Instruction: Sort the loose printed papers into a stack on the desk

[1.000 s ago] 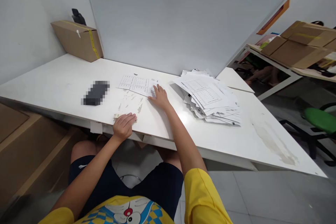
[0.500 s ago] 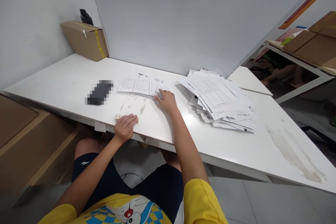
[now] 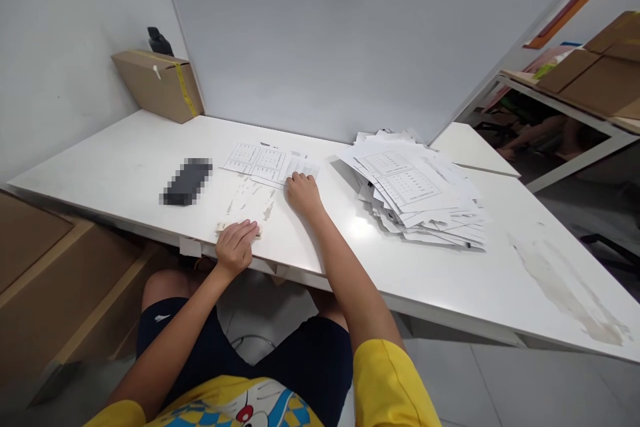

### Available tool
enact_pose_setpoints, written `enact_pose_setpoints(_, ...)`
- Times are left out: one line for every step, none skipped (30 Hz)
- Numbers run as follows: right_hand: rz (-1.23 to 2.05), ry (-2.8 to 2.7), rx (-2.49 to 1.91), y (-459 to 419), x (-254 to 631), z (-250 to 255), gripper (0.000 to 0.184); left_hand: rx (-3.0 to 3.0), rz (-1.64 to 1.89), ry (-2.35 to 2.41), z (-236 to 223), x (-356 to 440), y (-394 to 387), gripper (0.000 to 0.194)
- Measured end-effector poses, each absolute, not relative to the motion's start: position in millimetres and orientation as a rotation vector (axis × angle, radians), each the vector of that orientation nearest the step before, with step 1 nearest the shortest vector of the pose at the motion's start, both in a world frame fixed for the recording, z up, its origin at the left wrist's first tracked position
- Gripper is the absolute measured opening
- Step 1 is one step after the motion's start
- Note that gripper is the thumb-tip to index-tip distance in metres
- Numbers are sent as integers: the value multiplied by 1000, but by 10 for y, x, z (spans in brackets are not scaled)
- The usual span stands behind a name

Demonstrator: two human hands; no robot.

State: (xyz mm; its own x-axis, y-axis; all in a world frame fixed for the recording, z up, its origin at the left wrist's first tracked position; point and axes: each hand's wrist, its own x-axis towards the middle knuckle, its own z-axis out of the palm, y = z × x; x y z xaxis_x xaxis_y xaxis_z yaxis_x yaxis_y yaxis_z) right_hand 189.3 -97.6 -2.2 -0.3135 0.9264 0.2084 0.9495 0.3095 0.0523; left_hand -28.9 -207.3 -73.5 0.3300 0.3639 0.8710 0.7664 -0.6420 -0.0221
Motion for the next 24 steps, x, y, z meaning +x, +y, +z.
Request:
enact_pose_setpoints(-229, -2414, -1780, -979, 1882, -18, 36, -2165, -1252, -990, -725, -286, -2075, 40)
enact_pose_setpoints(-210, -2399, -1798, -979, 1877, -14, 35, -2163, -1259, -980, -715, -282, -2078, 41)
enact_pose_setpoints(-191, -2384, -1806, -977, 1877, -11, 35, -2161, -1275, -966, -708, -278, -2081, 41)
enact_pose_setpoints(-174, -2372, -1808, -975, 1881, -10, 35, -2159, -1293, -953, -703, -275, -2083, 41)
enact_pose_setpoints(-162, -2364, -1807, -971, 1889, -10, 36, -2157, -1306, -948, -701, -273, -2086, 40)
enact_pose_setpoints(-156, -2361, -1805, -968, 1897, -12, 37, -2155, -1310, -955, -702, -271, -2088, 40)
enact_pose_setpoints(-156, -2364, -1802, -964, 1906, -16, 38, -2156, -1305, -973, -706, -271, -2090, 40)
enact_pose_setpoints(-162, -2367, -1799, -961, 1913, -21, 39, -2158, -1292, -998, -712, -271, -2091, 39)
enact_pose_setpoints(-174, -2370, -1796, -957, 1919, -26, 40, -2160, -1276, -1020, -719, -272, -2092, 40)
enact_pose_setpoints(-190, -2372, -1792, -954, 1922, -31, 42, -2162, -1263, -1034, -724, -273, -2093, 40)
enact_pose_setpoints(-208, -2375, -1789, -949, 1922, -33, 43, -2163, -1258, -1035, -727, -274, -2093, 40)
enact_pose_setpoints(-227, -2380, -1786, -944, 1919, -33, 45, -2161, -1263, -1025, -726, -273, -2093, 40)
enact_pose_setpoints(-245, -2387, -1787, -938, 1910, -31, 46, -2158, -1272, -1007, -721, -272, -2093, 40)
enact_pose_setpoints(-261, -2398, -1791, -931, 1898, -25, 48, -2151, -1286, -984, -712, -269, -2093, 41)
enact_pose_setpoints(-276, -2411, -1797, -924, 1882, -18, 50, -2140, -1303, -957, -700, -265, -2093, 41)
enact_pose_setpoints(-290, -2431, -1803, -917, 1862, -8, 53, -2125, -1319, -927, -686, -260, -2093, 42)
enact_pose_setpoints(-303, -2453, -1809, -911, 1839, 3, 56, -2110, -1332, -899, -673, -255, -2093, 42)
enact_pose_setpoints(-315, -2478, -1813, -907, 1817, 14, 59, -2097, -1337, -880, -661, -251, -2093, 42)
enact_pose_setpoints(-326, -2501, -1816, -905, 1795, 24, 60, -2088, -1339, -869, -652, -248, -2094, 42)
enact_pose_setpoints(-335, -2519, -1820, -906, 1776, 33, 59, -2083, -1337, -866, -646, -245, -2096, 42)
enact_pose_setpoints(-343, -2530, -1825, -909, 1762, 41, 57, -2083, -1334, -870, -643, -244, -2098, 42)
enact_pose_setpoints(-348, -2532, -1832, -912, 1752, 47, 54, -2085, -1333, -879, -643, -244, -2101, 42)
enact_pose_setpoints(-352, -2530, -1839, -917, 1746, 52, 51, -2085, -1335, -883, -644, -244, -2103, 42)
enact_pose_setpoints(-352, -2529, -1844, -921, 1744, 57, 49, -2085, -1337, -886, -647, -244, -2106, 42)
